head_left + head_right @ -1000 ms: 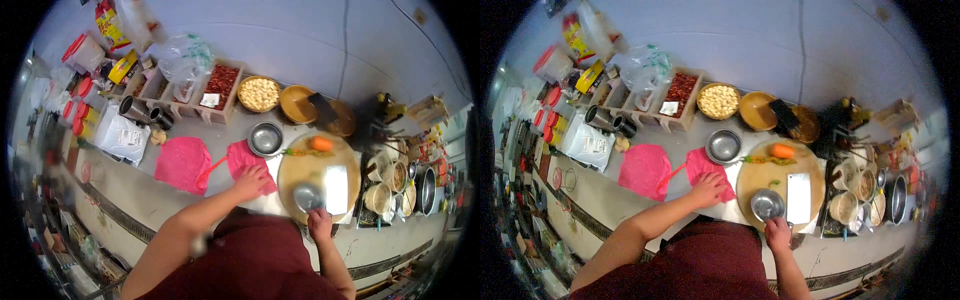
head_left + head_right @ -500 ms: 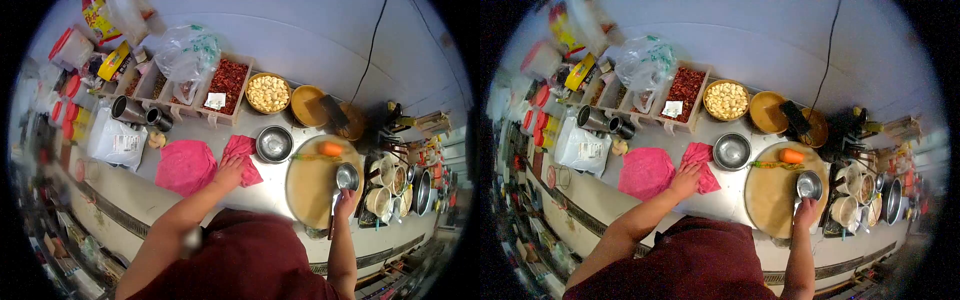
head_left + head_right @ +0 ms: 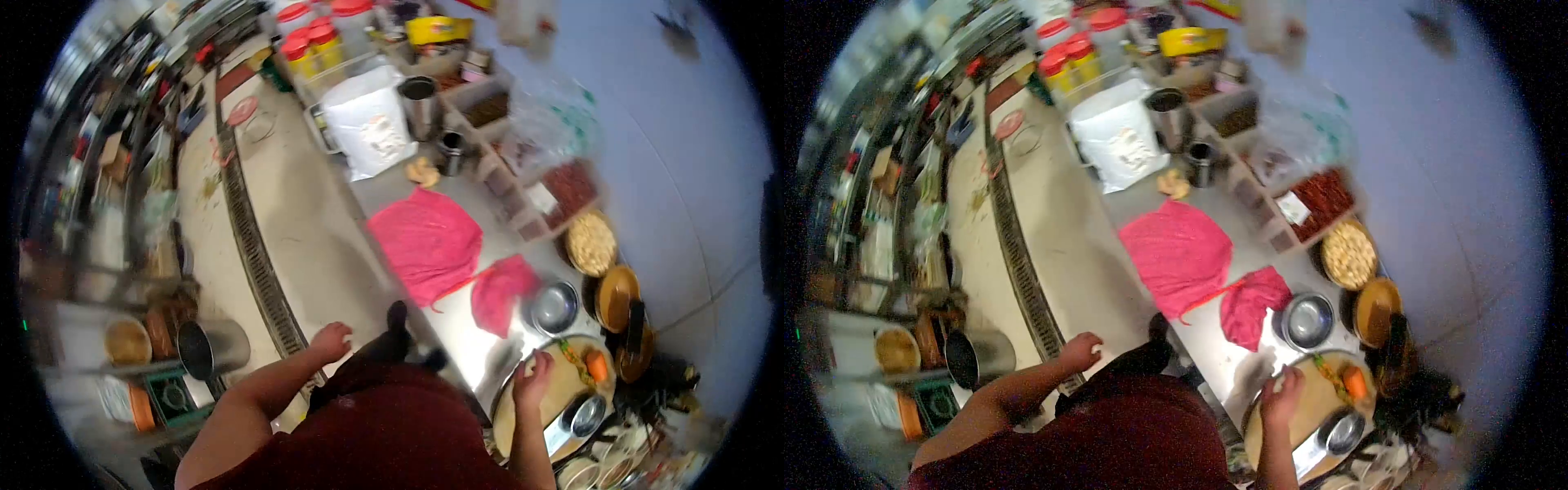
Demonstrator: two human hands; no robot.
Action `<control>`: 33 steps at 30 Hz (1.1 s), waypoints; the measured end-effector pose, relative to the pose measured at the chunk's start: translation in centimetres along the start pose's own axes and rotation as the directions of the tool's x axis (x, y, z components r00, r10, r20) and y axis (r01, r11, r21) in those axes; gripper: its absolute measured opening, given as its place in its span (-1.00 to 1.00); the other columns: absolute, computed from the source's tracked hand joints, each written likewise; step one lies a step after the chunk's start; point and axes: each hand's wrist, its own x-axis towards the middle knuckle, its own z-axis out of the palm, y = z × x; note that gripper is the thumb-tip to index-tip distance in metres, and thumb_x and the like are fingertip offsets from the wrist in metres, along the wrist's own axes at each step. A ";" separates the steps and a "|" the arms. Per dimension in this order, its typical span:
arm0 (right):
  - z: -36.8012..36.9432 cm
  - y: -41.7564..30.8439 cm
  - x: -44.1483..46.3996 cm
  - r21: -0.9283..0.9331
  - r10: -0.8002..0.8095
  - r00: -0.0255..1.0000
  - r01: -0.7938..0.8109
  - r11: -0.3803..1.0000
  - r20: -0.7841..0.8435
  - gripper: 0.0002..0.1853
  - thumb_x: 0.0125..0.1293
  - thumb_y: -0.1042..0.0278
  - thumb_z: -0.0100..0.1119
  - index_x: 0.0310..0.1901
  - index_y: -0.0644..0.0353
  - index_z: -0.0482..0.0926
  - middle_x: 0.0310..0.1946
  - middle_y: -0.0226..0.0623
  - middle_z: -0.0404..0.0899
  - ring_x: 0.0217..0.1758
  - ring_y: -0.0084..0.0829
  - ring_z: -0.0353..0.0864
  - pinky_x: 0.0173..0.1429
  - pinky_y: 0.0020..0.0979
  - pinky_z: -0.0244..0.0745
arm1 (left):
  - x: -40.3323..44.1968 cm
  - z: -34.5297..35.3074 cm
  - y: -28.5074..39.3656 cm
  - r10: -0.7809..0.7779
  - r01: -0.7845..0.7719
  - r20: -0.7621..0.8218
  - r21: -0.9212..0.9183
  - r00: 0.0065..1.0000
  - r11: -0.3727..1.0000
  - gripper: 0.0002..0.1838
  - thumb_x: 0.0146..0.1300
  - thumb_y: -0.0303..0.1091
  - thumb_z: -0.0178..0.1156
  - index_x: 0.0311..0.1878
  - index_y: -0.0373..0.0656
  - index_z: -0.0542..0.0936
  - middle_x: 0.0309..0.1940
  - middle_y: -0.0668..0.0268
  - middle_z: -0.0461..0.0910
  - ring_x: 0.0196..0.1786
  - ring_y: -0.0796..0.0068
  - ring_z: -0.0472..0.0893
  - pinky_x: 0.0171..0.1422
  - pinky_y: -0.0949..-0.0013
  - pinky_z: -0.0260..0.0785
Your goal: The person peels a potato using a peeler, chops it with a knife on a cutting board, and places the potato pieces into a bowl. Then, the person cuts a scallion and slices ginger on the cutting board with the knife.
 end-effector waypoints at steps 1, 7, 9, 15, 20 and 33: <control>1.8 -2.2 1.6 -0.038 -0.108 0.994 0.108 0.993 0.017 -0.53 0.10 0.54 0.29 0.10 0.22 0.48 0.04 -0.04 0.45 0.00 -0.08 0.48 -0.08 -0.26 0.49 | -1.6 0.7 -3.9 -0.155 0.152 0.053 0.067 0.986 0.986 -0.60 0.19 -0.20 0.21 0.05 -0.17 0.60 0.08 0.07 0.56 0.18 0.03 0.51 0.29 0.09 0.38; 9.3 -19.2 8.2 0.148 -0.403 0.890 0.379 0.914 0.211 -0.60 0.11 0.45 0.30 0.03 0.25 0.54 0.01 0.04 0.49 0.07 0.02 0.52 0.16 -0.14 0.47 | -7.1 6.2 -25.5 -0.665 0.684 0.261 0.022 0.700 0.729 -0.59 0.16 -0.10 0.25 -0.14 -0.30 0.67 -0.11 -0.13 0.65 -0.02 -0.04 0.66 0.07 0.05 0.52; 12.8 -23.1 9.2 0.114 -0.455 0.845 0.441 0.890 0.282 -0.61 0.11 0.44 0.30 0.02 0.22 0.55 -0.02 0.02 0.50 0.06 0.02 0.52 0.13 -0.12 0.48 | -6.3 12.3 -33.6 -0.478 0.475 0.163 0.061 0.863 0.878 -0.58 0.15 -0.11 0.24 -0.10 -0.31 0.67 -0.07 -0.09 0.65 0.03 -0.03 0.64 0.14 0.05 0.49; 26.7 -30.9 9.9 0.047 -0.381 0.745 0.427 0.903 0.547 -0.63 0.12 0.36 0.32 -0.01 0.24 0.57 -0.10 0.01 0.52 -0.05 0.01 0.53 0.07 -0.11 0.47 | -5.1 -3.7 -32.5 -0.565 0.562 0.103 -0.345 0.819 0.752 -0.53 0.21 -0.11 0.19 0.08 -0.24 0.60 0.04 -0.04 0.61 0.12 -0.03 0.58 0.22 0.05 0.43; 37.4 -33.3 12.7 0.002 -0.329 0.558 0.506 0.863 0.762 -0.66 0.12 0.25 0.33 -0.08 0.21 0.62 -0.13 -0.02 0.58 -0.04 -0.02 0.57 0.07 -0.11 0.49 | -2.9 -9.2 -42.9 -0.642 0.580 0.034 -0.465 0.766 0.669 -0.55 0.20 -0.15 0.16 0.09 -0.21 0.59 0.03 0.00 0.62 0.11 -0.03 0.59 0.20 0.03 0.44; 69.1 -43.2 36.4 -0.214 0.159 0.143 0.669 0.712 0.977 -0.61 0.45 0.10 0.00 0.05 0.26 0.55 -0.17 -0.08 0.66 -0.38 -0.21 0.62 -0.29 -0.14 0.56 | -2.5 -19.1 -64.1 -0.790 0.769 0.256 -0.518 0.557 0.375 -0.59 0.26 -0.13 0.10 -0.05 -0.29 0.64 -0.05 -0.03 0.63 0.04 -0.04 0.61 0.13 0.03 0.47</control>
